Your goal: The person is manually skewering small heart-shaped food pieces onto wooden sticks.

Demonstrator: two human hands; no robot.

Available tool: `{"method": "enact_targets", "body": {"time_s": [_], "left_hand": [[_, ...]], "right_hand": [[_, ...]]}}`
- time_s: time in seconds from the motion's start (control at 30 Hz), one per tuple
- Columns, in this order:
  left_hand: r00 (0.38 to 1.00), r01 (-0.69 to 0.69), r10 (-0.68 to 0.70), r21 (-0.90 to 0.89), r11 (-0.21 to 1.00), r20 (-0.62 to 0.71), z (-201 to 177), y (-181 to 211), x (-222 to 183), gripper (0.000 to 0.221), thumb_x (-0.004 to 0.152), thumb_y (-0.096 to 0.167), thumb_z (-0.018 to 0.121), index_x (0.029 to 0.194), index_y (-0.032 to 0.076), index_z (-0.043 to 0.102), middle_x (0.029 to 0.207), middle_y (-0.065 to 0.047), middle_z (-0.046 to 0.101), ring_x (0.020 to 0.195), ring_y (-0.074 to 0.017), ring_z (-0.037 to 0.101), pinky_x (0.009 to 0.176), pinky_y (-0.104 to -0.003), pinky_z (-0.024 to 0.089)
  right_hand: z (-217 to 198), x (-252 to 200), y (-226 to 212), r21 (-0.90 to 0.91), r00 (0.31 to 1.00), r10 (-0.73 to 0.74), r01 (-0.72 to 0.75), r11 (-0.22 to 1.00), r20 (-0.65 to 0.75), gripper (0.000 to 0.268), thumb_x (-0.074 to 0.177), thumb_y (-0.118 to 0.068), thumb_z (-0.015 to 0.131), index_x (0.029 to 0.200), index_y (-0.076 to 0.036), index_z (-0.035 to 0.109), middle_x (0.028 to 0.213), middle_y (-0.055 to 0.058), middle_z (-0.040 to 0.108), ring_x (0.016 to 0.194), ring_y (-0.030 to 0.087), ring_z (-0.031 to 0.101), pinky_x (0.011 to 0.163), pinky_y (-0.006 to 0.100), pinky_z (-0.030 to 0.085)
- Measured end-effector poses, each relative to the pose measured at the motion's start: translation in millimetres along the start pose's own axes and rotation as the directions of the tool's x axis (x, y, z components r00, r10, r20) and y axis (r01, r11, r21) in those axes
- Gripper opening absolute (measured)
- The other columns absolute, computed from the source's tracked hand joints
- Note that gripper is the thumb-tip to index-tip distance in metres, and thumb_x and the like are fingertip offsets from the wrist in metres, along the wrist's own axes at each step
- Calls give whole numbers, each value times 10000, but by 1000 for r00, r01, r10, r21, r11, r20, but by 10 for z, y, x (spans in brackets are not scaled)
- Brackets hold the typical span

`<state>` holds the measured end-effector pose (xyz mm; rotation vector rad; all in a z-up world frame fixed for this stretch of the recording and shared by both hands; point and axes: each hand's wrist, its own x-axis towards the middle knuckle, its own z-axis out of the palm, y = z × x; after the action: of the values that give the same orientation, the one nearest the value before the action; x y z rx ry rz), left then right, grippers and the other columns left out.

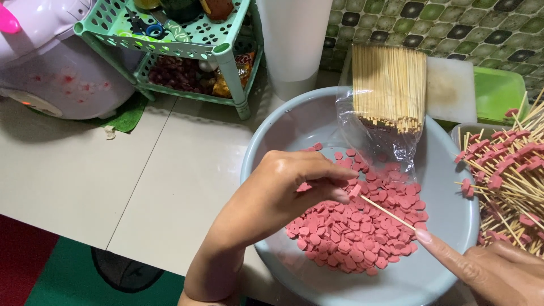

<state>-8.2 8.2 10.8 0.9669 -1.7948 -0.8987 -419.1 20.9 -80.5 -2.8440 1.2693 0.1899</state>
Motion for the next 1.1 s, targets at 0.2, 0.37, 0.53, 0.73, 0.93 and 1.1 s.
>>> {"method": "enact_targets", "body": {"time_s": [0.2,0.37,0.53,0.73,0.93,1.1], "left_hand": [[1000,-11,11,-15,1000,27,26,-23,-1,240,840,-35,761,1055,71,769,815,-39,749,609,-117,598,566,-263,500],[999,-28,27,26,999,38,31,18,-4,205,816,-1,769,1016,43,768,856,-57,779,625,-138,657,585,-266,531],[998,-25,24,17,1000,56,35,39,-23,223,822,-10,756,1039,37,760,882,-72,787,652,-153,697,601,-270,555],[999,-54,52,100,994,16,32,67,-28,120,833,16,751,952,28,756,849,-38,762,624,-159,653,586,-281,524],[998,-16,23,122,992,-58,41,124,-41,90,871,29,713,960,34,725,803,-54,746,598,-172,635,559,-293,507],[997,-65,74,217,974,-32,75,191,-41,136,876,28,698,1011,26,712,905,-73,759,679,-219,698,634,-323,554]], "right_hand": [[-38,-16,-56,43,999,42,-42,998,-11,820,693,-304,692,1461,-523,505,529,-161,751,544,26,768,728,278,667],[50,-47,66,9,990,10,-12,1000,143,867,727,-371,663,1528,-549,382,557,-195,762,600,2,788,755,256,666],[147,-86,88,-61,963,48,-33,998,266,886,768,-426,650,1544,-624,273,613,-240,770,701,-37,801,851,258,675],[-266,96,-287,144,972,15,19,989,-233,700,642,-170,726,1310,-378,689,489,-111,701,476,49,695,609,273,632],[-289,108,-302,209,947,152,-94,973,-284,662,681,-140,765,1317,-305,679,713,-116,834,556,91,737,704,313,627],[-99,-9,-100,229,934,103,-24,973,-342,507,698,-243,748,1203,-286,738,793,-117,836,503,76,697,640,265,571]]}}
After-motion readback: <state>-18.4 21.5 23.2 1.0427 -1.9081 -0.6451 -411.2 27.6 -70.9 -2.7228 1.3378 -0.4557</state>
